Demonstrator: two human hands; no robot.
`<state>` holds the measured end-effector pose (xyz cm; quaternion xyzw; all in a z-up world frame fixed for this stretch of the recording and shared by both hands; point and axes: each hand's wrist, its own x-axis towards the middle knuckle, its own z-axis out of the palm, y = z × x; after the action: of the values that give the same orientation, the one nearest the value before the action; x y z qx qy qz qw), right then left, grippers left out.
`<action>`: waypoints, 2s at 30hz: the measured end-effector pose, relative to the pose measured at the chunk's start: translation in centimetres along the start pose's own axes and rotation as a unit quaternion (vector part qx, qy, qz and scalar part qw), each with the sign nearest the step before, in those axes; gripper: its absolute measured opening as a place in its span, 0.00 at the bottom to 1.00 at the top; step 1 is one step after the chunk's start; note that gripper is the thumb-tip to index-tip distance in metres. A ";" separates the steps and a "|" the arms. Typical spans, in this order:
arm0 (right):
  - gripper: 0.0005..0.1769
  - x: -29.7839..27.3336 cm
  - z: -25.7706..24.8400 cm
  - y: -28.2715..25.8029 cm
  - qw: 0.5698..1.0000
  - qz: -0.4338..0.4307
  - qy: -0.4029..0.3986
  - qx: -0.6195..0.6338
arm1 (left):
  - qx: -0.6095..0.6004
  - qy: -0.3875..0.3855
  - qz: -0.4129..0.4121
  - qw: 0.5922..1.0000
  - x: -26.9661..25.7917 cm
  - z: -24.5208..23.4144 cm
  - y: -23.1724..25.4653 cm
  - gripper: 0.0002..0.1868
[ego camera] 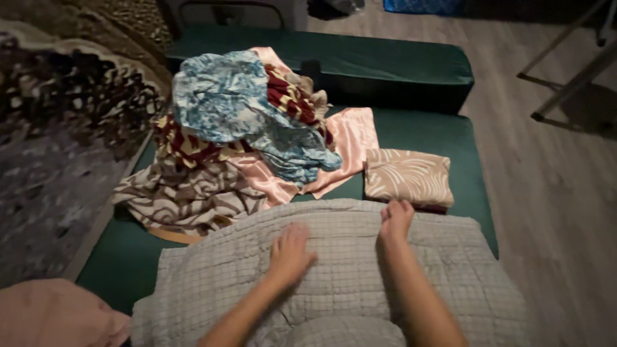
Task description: The person lies on a bed and folds two patterned garments by hand. First, a beige fabric with white leaf patterns is folded into a compact rectangle. Then, a blue and white toile-patterned garment is folded similarly. Both folded items are placed on the bed.
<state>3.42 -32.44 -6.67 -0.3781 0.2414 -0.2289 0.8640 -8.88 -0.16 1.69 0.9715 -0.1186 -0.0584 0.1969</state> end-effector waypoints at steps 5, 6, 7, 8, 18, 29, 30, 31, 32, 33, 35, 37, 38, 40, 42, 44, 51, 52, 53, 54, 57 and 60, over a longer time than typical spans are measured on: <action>0.24 -11.1 2.0 2.1 0.972 0.000 -0.179 -0.156 | -0.020 0.160 0.030 0.986 16.1 -7.9 -4.7 0.35; 0.25 -12.6 2.3 1.9 0.957 0.002 -0.212 -0.199 | 0.003 0.168 0.015 0.986 19.3 -9.4 -5.3 0.30; 0.26 -13.7 2.6 1.7 0.949 -0.005 -0.233 -0.211 | 0.024 0.176 0.001 0.984 22.1 -10.7 -5.9 0.25; 0.26 -14.4 2.9 1.4 0.941 -0.012 -0.254 -0.223 | 0.032 0.156 -0.003 0.987 24.4 -11.7 -6.4 0.24; 0.25 -15.7 5.0 -3.8 0.921 -0.011 -0.299 -0.250 | -0.130 0.365 0.145 0.910 24.7 -16.8 -5.9 0.20; 0.42 -24.5 13.6 -10.1 0.763 -0.174 -0.583 -0.220 | -0.073 0.454 0.406 0.790 -9.5 -24.4 10.7 0.20; 0.39 -24.5 13.8 -10.5 0.750 -0.126 -0.606 -0.231 | -0.113 0.419 0.403 0.806 -10.2 -24.1 11.2 0.21; 0.32 -24.5 13.7 -10.8 0.748 -0.126 -0.581 -0.296 | -0.154 0.381 0.399 0.820 -10.6 -23.6 11.4 0.22; 0.25 -24.4 13.7 -11.1 0.741 -0.124 -0.553 -0.360 | -0.162 0.370 0.364 0.839 -10.7 -23.1 11.2 0.23; 0.20 -24.2 13.6 -11.7 0.729 -0.122 -0.524 -0.423 | -0.170 0.360 0.328 0.857 -10.7 -22.6 10.9 0.24; 0.17 -24.2 13.4 -13.3 0.741 -0.188 -0.490 -0.419 | -0.204 0.336 0.266 0.880 -10.6 -21.4 10.2 0.23; 0.17 -24.8 13.3 -15.4 0.750 -0.256 -0.467 -0.393 | -0.258 0.306 0.214 0.891 -10.8 -20.1 10.0 0.22; 0.19 -25.3 13.3 -16.5 0.752 -0.290 -0.462 -0.370 | -0.247 0.308 0.233 0.889 -10.9 -19.4 9.9 0.24; 0.18 -26.2 14.0 -18.9 0.759 -0.338 -0.453 -0.322 | -0.223 0.313 0.270 0.883 -10.5 -18.5 9.7 0.30; 0.13 -27.1 14.1 -21.5 0.772 -0.358 -0.445 -0.280 | -0.116 0.383 0.235 0.886 -8.6 -17.8 9.3 0.25; 0.08 -26.7 14.7 -24.4 0.722 -0.507 -0.396 -0.256 | -0.061 0.403 0.144 0.902 -6.6 -17.8 7.1 0.06; 0.08 -18.6 17.0 -34.1 0.672 -0.632 -0.261 -0.284 | 0.039 0.506 -0.049 0.860 -5.2 -22.0 -1.4 0.05; 0.08 -16.8 17.1 -35.2 0.664 -0.638 -0.242 -0.304 | 0.064 0.505 -0.060 0.859 -5.7 -22.7 -2.2 0.05; 0.08 -14.8 17.2 -36.4 0.656 -0.641 -0.223 -0.329 | 0.066 0.487 -0.079 0.868 -6.2 -23.2 -2.8 0.06; 0.08 -12.8 17.1 -37.5 0.647 -0.642 -0.207 -0.355 | 0.068 0.468 -0.098 0.876 -6.5 -23.8 -3.4 0.07; 0.08 -6.4 17.2 -40.0 0.620 -0.629 -0.166 -0.439 | 0.054 0.356 -0.197 0.912 -5.5 -26.5 -5.4 0.10; 0.08 -1.2 17.4 -41.4 0.597 -0.599 -0.138 -0.514 | 0.070 0.299 -0.257 0.916 -1.5 -29.6 -7.6 0.08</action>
<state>3.96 -47.55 35.60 -0.8466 -0.0839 -0.4783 0.2178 -4.04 17.93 25.93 0.9519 0.1955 0.1950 0.1330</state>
